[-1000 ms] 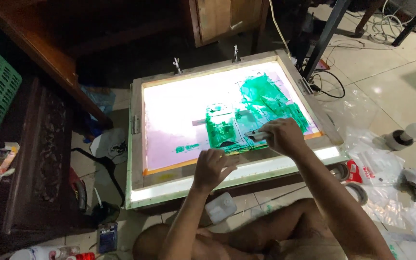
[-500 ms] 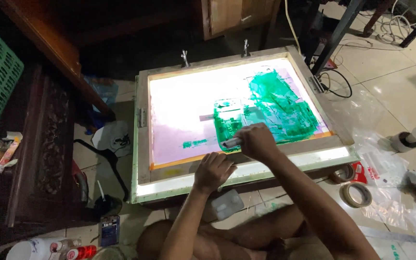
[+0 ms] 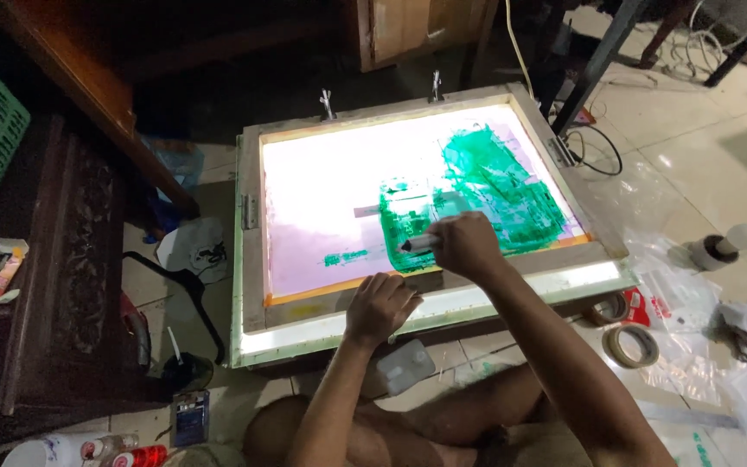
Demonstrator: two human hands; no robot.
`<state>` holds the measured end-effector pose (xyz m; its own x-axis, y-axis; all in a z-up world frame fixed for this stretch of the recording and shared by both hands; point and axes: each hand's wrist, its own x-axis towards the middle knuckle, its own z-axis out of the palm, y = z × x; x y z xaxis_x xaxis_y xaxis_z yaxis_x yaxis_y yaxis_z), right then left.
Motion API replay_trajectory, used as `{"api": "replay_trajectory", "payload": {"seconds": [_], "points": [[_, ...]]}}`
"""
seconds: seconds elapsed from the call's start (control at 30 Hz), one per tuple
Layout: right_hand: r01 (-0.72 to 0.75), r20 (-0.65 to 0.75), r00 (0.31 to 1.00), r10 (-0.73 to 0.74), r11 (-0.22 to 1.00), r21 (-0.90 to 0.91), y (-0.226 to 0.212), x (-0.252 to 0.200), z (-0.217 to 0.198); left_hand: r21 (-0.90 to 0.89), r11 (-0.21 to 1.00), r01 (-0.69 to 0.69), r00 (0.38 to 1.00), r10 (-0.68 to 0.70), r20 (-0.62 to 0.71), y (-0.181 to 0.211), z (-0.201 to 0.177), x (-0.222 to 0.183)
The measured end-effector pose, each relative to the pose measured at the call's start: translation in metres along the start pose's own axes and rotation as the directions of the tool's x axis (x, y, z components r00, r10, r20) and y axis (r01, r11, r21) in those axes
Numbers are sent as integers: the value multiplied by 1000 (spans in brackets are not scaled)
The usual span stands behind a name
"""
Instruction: The person is performing manual screen printing on small plastic bags using green ink and a squeegee.
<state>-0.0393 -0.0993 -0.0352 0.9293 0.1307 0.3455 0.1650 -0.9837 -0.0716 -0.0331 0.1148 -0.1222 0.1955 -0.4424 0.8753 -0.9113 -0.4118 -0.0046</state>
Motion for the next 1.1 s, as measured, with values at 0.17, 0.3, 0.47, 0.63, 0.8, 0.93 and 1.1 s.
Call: {"api": "replay_trajectory", "payload": {"seconds": [0.17,0.3,0.47,0.63,0.8,0.93,1.1], "points": [[-30,87,996,27,999,39,-21,2,1,-35,999,18,1000,-17,20,-3,5,-7],[-82,99,992,73,993,85,-14,10,-7,-20,1000,10,1000,-9,29,-4,7,-10],[-173,180,970,164,984,34,6,51,-23,-3,1000,6,999,-6,53,-4,8,-16],[-270,276,926,256,963,13,17,103,-1,-4,1000,6,994,-5,107,-4,7,-13],[-276,324,908,266,961,-15,20,130,30,-39,999,31,992,-26,121,-6,12,-20],[-240,314,919,238,970,-32,0,129,19,-39,999,19,992,-14,123,-10,15,-21],[-151,295,936,193,976,-158,5,122,32,-62,998,22,993,-15,113,-5,10,-17]]}}
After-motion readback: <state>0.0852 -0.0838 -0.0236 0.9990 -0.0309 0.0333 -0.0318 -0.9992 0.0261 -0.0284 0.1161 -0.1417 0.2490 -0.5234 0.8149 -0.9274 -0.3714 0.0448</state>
